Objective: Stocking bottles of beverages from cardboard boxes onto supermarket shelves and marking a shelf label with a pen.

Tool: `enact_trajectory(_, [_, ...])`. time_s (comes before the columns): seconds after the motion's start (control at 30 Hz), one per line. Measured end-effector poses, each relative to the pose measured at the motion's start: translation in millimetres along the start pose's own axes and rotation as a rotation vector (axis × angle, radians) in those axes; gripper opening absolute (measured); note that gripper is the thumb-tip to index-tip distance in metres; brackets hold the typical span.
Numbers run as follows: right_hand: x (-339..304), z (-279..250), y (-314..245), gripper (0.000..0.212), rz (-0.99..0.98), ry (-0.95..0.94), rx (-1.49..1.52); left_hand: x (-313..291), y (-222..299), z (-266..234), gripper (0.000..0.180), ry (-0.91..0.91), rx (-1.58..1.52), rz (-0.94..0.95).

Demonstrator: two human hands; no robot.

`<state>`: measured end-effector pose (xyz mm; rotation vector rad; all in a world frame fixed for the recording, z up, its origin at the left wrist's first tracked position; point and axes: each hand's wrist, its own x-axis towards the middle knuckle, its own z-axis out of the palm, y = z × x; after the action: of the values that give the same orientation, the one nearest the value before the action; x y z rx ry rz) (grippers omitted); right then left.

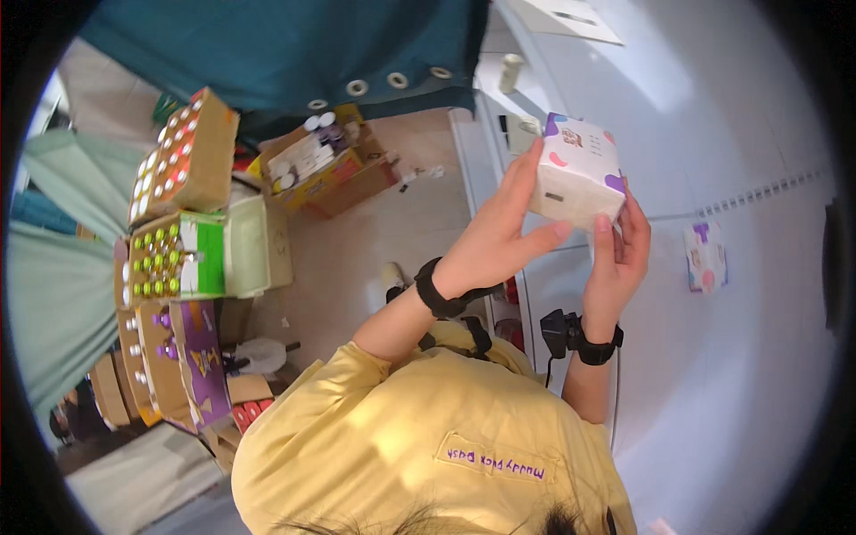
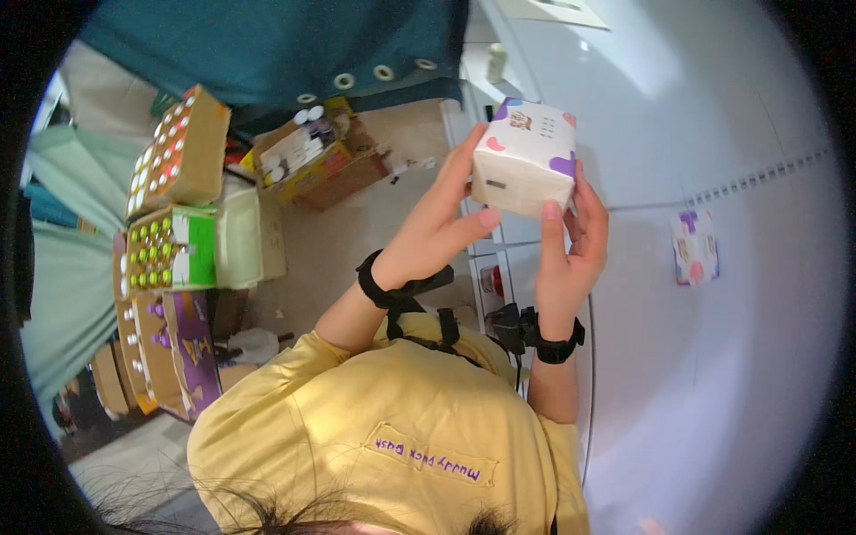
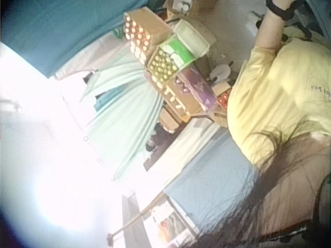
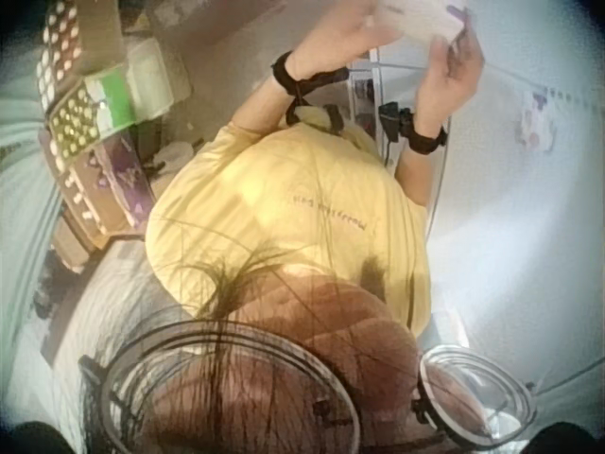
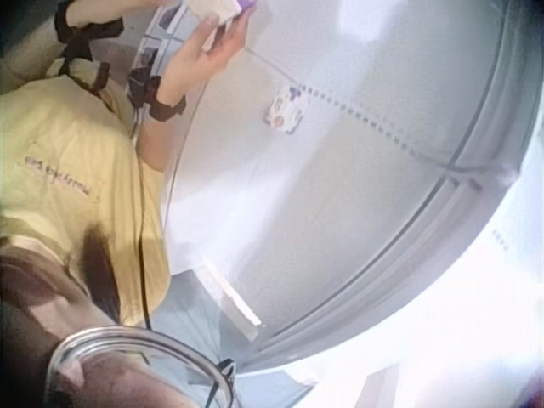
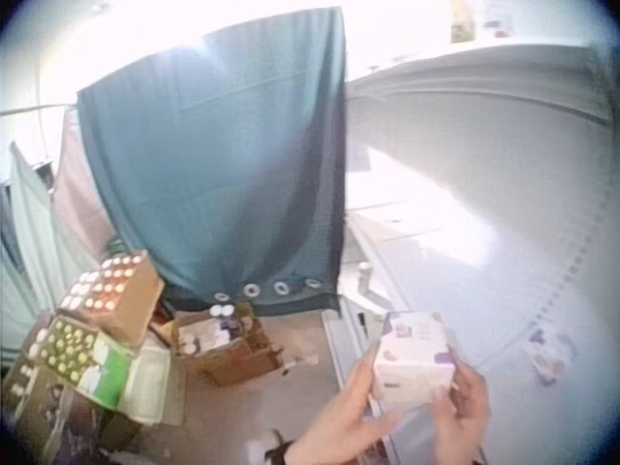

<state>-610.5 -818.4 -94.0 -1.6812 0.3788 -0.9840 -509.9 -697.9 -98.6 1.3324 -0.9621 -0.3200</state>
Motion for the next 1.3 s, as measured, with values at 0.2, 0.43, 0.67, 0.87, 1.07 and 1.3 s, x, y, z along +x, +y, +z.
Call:
enact_trajectory(0.2, [9.8,83.5,5.5,0.038,0.108,-0.096,0.102,-9.3,3.6,-80.1,0.088,-0.010,0.144,-0.120])
enact_trajectory(0.43, [9.7,203.7,18.5,0.038,0.129,-0.224,0.041,-26.7,-14.0,-187.3,0.095,0.049,0.199,-0.159])
enact_trajectory(0.67, [-2.9,313.8,46.6,0.039,0.168,-0.366,0.098,-55.1,-56.8,-274.4,0.089,0.202,-0.160,-0.249])
enact_trajectory(0.87, [-19.6,380.1,85.3,0.040,0.194,-0.487,0.113,-76.5,-90.0,-329.1,0.083,0.311,-0.182,-0.313])
enact_trajectory(1.07, [-17.6,421.1,137.9,0.040,0.324,-0.667,0.120,-81.9,-128.9,-357.9,0.082,0.443,-0.139,-0.410])
enact_trajectory(1.3, [8.8,471.9,204.9,0.040,0.463,-0.847,0.018,-69.8,-203.5,-395.4,0.076,0.588,-0.083,-0.554])
